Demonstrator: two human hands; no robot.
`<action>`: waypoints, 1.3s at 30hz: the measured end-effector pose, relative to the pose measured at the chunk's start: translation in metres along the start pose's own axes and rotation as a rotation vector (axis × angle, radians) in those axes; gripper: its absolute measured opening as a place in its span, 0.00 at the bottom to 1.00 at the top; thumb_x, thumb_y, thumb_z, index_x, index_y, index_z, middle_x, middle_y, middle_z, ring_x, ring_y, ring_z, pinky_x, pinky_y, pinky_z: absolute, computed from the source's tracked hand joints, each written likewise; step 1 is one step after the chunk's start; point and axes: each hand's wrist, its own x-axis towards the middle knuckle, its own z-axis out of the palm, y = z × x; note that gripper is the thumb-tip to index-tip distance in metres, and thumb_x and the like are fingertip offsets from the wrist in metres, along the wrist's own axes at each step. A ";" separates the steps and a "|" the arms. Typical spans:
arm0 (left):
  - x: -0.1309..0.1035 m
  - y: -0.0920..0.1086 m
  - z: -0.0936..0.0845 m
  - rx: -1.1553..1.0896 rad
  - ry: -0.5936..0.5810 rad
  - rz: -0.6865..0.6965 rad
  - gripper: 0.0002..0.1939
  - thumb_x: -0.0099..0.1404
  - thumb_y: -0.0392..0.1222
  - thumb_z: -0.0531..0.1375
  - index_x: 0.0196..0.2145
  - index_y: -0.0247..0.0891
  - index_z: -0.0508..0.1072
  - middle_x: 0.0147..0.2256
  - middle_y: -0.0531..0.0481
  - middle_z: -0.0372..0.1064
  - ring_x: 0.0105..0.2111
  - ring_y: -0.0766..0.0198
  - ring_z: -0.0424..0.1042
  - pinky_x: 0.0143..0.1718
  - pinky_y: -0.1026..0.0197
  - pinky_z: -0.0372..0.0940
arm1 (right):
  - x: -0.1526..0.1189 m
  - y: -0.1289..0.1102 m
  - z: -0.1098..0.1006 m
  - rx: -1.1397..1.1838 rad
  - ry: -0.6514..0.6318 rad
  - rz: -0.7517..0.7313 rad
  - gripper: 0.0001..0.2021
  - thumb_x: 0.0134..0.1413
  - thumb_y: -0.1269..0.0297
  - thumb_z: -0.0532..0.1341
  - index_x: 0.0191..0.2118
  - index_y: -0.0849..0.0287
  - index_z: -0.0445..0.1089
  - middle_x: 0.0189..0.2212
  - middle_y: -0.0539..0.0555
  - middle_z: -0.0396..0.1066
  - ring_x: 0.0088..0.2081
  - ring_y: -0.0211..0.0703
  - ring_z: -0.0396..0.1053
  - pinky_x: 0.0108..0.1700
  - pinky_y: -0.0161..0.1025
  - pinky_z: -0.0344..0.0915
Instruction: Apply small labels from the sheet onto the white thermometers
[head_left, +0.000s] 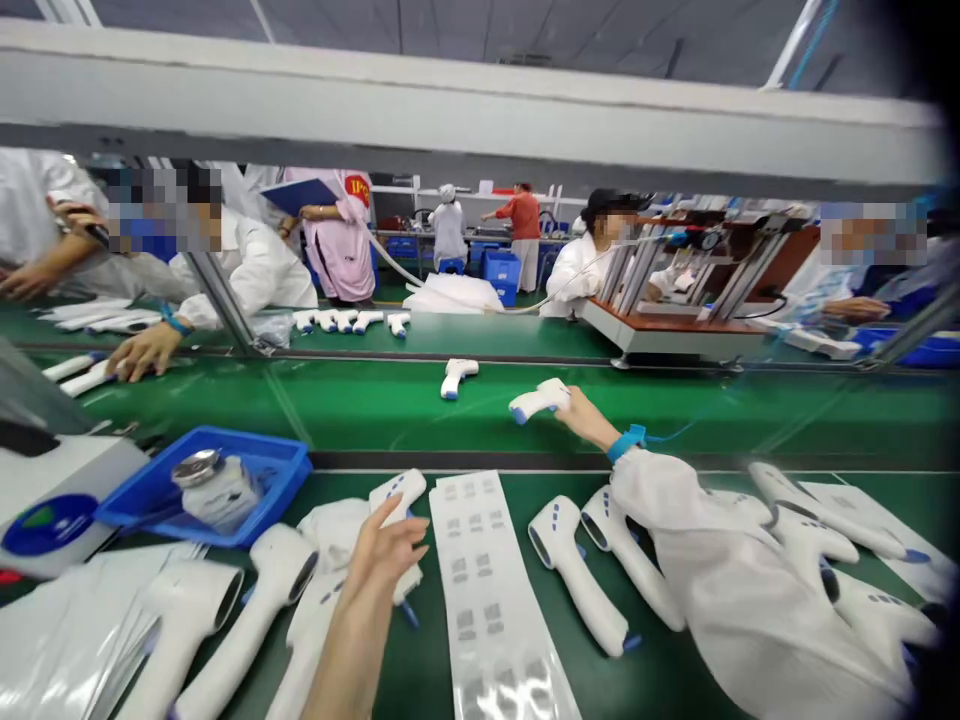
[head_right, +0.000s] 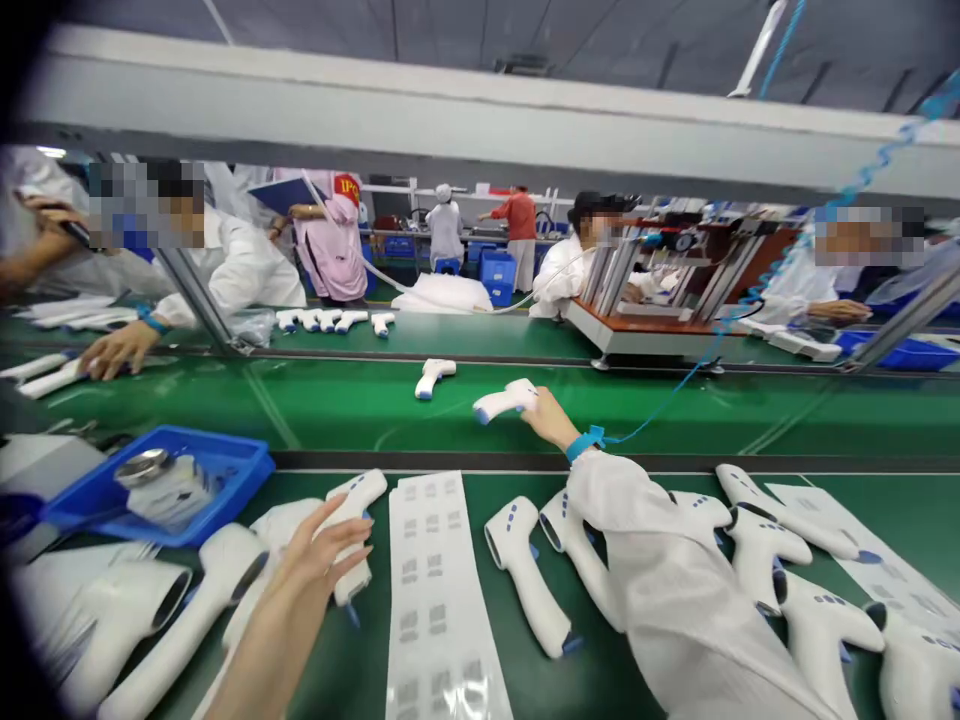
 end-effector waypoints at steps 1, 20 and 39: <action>-0.002 0.001 0.011 -0.057 -0.060 -0.049 0.34 0.60 0.51 0.61 0.61 0.44 0.57 0.44 0.45 0.72 0.52 0.52 0.66 0.55 0.49 0.60 | -0.015 -0.011 0.007 0.038 -0.079 -0.090 0.17 0.57 0.71 0.62 0.52 0.64 0.66 0.47 0.58 0.70 0.46 0.45 0.71 0.49 0.45 0.69; -0.040 -0.045 0.045 0.052 -0.078 -0.216 0.40 0.63 0.46 0.61 0.66 0.55 0.43 0.40 0.49 0.67 0.19 0.71 0.60 0.19 0.65 0.60 | -0.216 -0.021 0.073 0.452 -0.286 -0.278 0.08 0.59 0.66 0.60 0.42 0.54 0.74 0.45 0.57 0.72 0.49 0.53 0.69 0.51 0.54 0.69; -0.036 -0.058 0.041 0.031 -0.090 -0.152 0.37 0.64 0.45 0.59 0.66 0.54 0.47 0.58 0.43 0.58 0.26 0.67 0.66 0.22 0.64 0.64 | -0.222 -0.031 0.038 0.546 -0.582 -0.455 0.07 0.54 0.75 0.58 0.31 0.54 0.66 0.33 0.52 0.69 0.36 0.43 0.69 0.36 0.40 0.68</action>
